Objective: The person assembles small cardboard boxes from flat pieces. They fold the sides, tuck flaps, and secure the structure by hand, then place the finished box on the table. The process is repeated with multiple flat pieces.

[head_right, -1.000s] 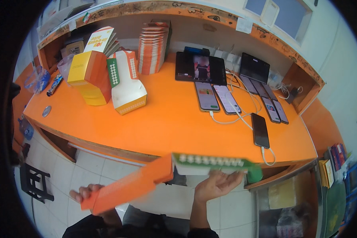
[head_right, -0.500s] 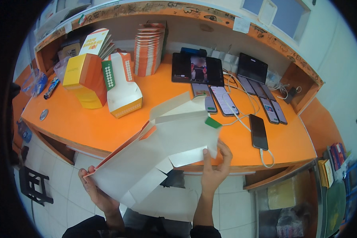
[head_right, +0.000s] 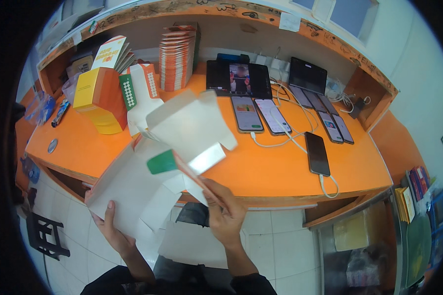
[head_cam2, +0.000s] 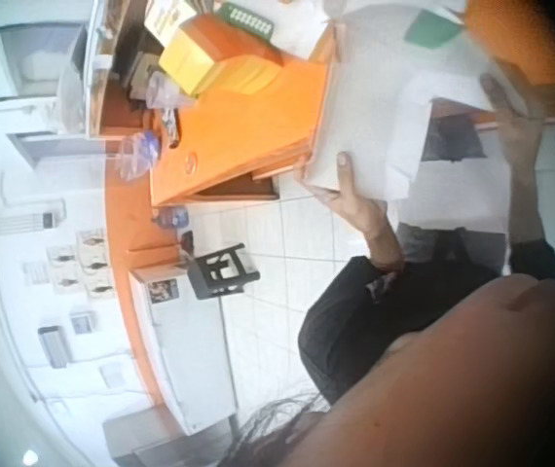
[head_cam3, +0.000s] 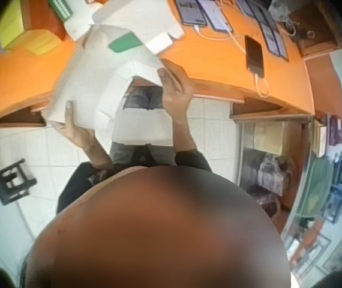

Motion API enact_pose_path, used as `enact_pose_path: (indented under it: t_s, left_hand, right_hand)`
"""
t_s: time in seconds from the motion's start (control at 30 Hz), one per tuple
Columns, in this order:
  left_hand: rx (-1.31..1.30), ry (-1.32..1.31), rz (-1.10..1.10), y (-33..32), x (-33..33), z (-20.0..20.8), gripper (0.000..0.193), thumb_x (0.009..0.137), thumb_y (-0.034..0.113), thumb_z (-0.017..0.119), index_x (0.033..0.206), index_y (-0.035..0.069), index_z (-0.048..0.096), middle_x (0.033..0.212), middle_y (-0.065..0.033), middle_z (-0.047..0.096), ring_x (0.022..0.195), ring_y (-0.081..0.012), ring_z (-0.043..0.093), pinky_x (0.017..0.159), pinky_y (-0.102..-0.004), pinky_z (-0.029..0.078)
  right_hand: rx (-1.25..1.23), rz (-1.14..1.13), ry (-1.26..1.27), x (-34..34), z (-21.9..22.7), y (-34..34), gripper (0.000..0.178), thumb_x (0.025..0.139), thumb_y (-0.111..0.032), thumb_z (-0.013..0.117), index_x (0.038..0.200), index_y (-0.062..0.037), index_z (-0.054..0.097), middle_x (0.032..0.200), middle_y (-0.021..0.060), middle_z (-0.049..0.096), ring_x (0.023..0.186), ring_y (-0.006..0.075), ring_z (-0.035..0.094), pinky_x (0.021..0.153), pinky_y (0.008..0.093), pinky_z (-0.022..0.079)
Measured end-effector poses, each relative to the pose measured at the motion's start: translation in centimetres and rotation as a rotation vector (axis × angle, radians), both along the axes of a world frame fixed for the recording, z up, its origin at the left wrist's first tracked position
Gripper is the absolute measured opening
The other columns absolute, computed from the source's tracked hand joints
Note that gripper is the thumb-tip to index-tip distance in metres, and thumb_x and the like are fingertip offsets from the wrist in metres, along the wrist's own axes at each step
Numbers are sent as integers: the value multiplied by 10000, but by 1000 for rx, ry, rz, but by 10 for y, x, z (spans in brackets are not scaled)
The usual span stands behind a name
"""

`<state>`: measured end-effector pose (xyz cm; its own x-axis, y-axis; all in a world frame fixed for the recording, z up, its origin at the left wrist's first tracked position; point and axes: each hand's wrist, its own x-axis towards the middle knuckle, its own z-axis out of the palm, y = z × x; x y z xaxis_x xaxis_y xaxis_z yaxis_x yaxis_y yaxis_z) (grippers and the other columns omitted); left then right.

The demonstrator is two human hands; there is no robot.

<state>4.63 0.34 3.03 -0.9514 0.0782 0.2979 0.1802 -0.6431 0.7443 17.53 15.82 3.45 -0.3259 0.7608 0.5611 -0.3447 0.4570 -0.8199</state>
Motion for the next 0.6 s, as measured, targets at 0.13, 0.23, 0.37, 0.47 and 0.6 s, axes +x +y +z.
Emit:
enact_pose_path:
  t_s: [0.13,0.23,0.37,0.47,0.6]
  left_hand:
    - [-82,88,203,-3,-32,-4,441,857,48,607,1258,44,424,1164,-124,505,1079,-220,503,943,-327,418]
    - [-217,333,366,-7,-54,-11,469,871,80,616,1293,28,417,1211,-127,492,1092,-226,509,930,-325,434]
    - [-352,450,491,-2,-76,-6,539,894,138,613,1360,35,362,1309,-147,442,1167,-249,483,977,-357,415]
    - [-414,458,562,9,-101,10,597,911,184,609,1411,45,315,1385,-163,397,1231,-268,456,1025,-389,391]
    - [-537,443,548,14,-118,12,623,924,211,604,1450,99,290,1442,-164,345,1304,-282,391,1081,-413,327]
  right_hand:
    - [174,182,-117,-11,3,-16,378,774,90,619,1147,29,634,1175,158,646,1044,222,644,926,294,478]
    - [317,350,-65,-30,5,-40,458,733,142,585,1174,22,622,1216,168,620,1158,286,588,981,341,458]
    - [334,414,23,-55,1,-68,411,782,159,551,1166,31,624,1194,176,628,1195,324,551,1015,371,425]
    - [190,378,100,-60,-5,-59,395,845,77,583,1233,3,585,1264,177,587,1205,277,547,1015,338,425]
    - [-146,336,167,-53,-7,-39,337,914,10,535,1249,28,566,1279,161,586,1153,216,572,994,308,417]
